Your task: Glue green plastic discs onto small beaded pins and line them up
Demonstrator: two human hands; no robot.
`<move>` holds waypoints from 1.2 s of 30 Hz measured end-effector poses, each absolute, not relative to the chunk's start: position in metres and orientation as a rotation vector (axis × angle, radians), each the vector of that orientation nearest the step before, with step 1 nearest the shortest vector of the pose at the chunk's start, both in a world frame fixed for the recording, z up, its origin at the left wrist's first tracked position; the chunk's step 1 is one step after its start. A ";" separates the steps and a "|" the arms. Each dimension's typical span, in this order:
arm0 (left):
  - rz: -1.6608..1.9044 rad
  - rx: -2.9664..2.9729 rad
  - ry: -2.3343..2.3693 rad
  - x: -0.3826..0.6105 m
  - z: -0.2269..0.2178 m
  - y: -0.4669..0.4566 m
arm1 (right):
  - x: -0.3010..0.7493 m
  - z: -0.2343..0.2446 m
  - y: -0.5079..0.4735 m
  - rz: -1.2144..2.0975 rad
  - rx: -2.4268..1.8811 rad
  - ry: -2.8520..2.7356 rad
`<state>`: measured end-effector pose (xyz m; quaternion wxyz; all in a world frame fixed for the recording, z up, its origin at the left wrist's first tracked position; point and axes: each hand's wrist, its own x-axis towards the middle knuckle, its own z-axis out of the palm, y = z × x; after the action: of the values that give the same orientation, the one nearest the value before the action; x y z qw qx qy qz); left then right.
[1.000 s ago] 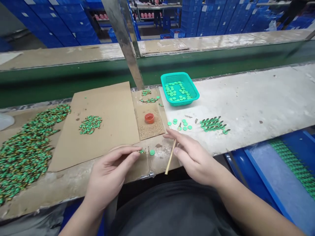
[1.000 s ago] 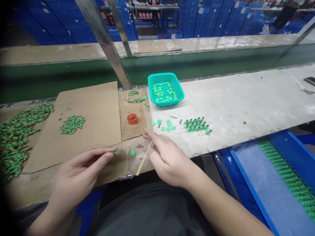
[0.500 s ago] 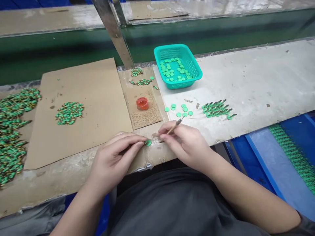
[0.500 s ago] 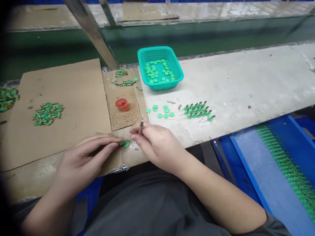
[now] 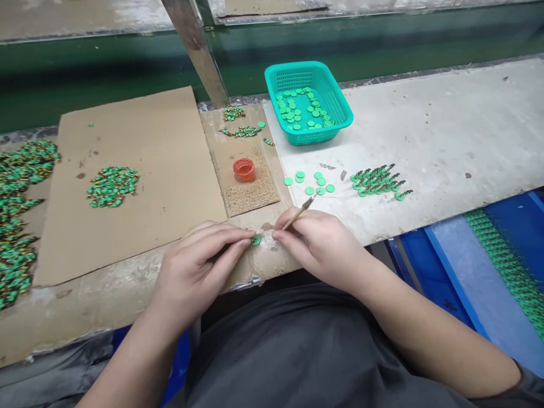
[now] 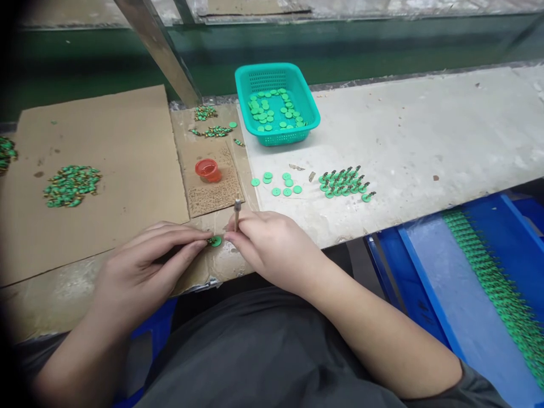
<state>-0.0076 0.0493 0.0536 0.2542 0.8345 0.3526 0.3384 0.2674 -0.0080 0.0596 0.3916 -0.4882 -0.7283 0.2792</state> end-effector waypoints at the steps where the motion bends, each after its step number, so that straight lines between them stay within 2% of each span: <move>1: 0.927 2.276 0.954 -0.007 0.054 0.049 | 0.268 0.060 -0.008 0.701 -1.247 -1.879; 8: 0.943 2.317 0.942 -0.007 0.055 0.048 | 0.270 0.066 -0.008 0.611 -1.349 -2.041; 15: 0.914 2.262 1.002 -0.004 0.057 0.045 | 0.254 0.060 0.003 0.663 -1.235 -1.916; 36: 0.898 2.297 1.028 -0.003 0.058 0.043 | 0.243 0.059 0.013 0.680 -1.233 -2.020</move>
<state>-0.0029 0.0434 0.0584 0.2327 0.8360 0.3743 0.3268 0.2431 0.0133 0.0589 0.3334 -0.4721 -0.7735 0.2603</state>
